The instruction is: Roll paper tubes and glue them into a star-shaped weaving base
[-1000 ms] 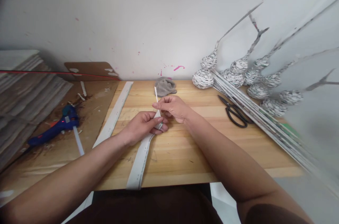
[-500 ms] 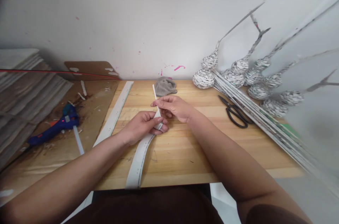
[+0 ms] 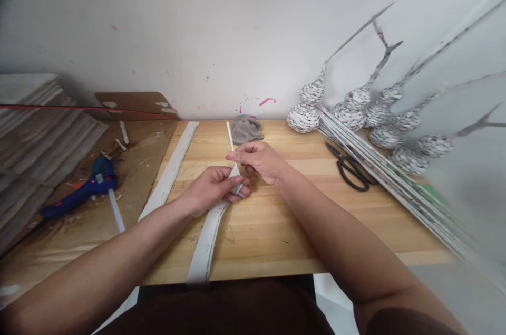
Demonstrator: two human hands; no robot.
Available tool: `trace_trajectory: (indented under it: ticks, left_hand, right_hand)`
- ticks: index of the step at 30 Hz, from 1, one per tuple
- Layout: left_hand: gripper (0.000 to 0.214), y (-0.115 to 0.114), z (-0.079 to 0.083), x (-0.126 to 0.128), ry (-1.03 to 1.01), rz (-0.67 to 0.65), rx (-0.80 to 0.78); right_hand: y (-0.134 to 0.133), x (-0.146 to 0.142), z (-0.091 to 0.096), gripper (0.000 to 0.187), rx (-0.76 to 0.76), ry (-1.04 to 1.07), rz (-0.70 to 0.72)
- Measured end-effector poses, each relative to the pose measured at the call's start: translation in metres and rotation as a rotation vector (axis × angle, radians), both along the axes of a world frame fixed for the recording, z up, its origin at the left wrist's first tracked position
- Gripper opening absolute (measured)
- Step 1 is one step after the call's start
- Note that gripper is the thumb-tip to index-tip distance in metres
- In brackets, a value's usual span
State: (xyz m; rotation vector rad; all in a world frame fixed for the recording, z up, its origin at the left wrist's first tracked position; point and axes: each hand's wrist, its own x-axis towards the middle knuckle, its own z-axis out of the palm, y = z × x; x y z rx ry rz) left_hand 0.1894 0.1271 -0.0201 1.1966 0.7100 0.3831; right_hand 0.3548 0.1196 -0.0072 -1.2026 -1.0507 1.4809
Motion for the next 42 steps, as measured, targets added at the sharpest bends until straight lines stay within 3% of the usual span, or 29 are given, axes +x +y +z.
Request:
trace_trajectory:
  ticks: [5,7,9,12,14,17,21,23,25,27,30,32,35,42]
  left_hand:
    - [0.033,0.0,0.001,-0.001,0.002,-0.019,0.023]
    - [0.031,0.0,0.003,-0.001,0.01,-0.014,0.006]
    - [0.029,0.0,0.004,0.0,0.017,-0.001,-0.02]
    - [0.029,-0.001,0.005,0.0,0.009,0.002,-0.053]
    - [0.029,-0.002,0.006,0.0,0.007,0.001,-0.069]
    - [0.028,-0.003,0.006,-0.001,-0.004,0.01,-0.086]
    - [0.027,0.0,0.008,-0.002,-0.041,0.022,-0.091]
    - [0.028,0.002,0.009,-0.003,-0.051,0.029,-0.086]
    - [0.028,0.003,0.009,-0.003,-0.056,0.039,-0.077]
    - [0.029,0.005,0.008,-0.003,-0.061,0.041,-0.069]
    - [0.031,0.005,0.006,-0.004,-0.073,0.029,-0.065]
    - [0.032,0.005,0.005,-0.004,-0.08,0.018,-0.057]
    - [0.031,0.005,0.004,-0.003,-0.067,-0.004,-0.041]
    - [0.03,0.004,0.002,-0.002,-0.105,-0.016,-0.018]
  right_hand:
    - [-0.001,-0.009,0.0,0.043,0.017,-0.039,-0.106]
    - [0.002,-0.005,-0.002,0.039,0.115,-0.165,-0.156]
    - [0.007,0.004,-0.007,0.037,0.298,-0.432,-0.27]
    - [0.017,0.022,-0.018,0.047,0.485,-1.027,-0.398]
    - [0.023,0.03,-0.025,0.04,0.443,-1.333,-0.353]
    - [0.029,0.035,-0.032,0.029,0.382,-1.479,-0.288]
    - [0.028,0.034,-0.03,0.024,0.407,-1.329,-0.456]
    - [0.025,0.031,-0.025,0.03,0.437,-1.19,-0.576]
    - [0.02,0.027,-0.018,0.037,0.478,-1.004,-0.59]
    - [0.014,0.02,-0.01,0.041,0.452,-0.746,-0.429]
    - [0.006,0.012,-0.002,0.041,0.271,-0.358,-0.043]
    - [0.002,0.008,0.0,0.04,0.169,-0.222,0.109]
    - [-0.001,0.006,0.002,0.035,0.104,-0.149,0.153]
    - [-0.001,0.005,0.0,0.03,0.08,-0.071,0.086]
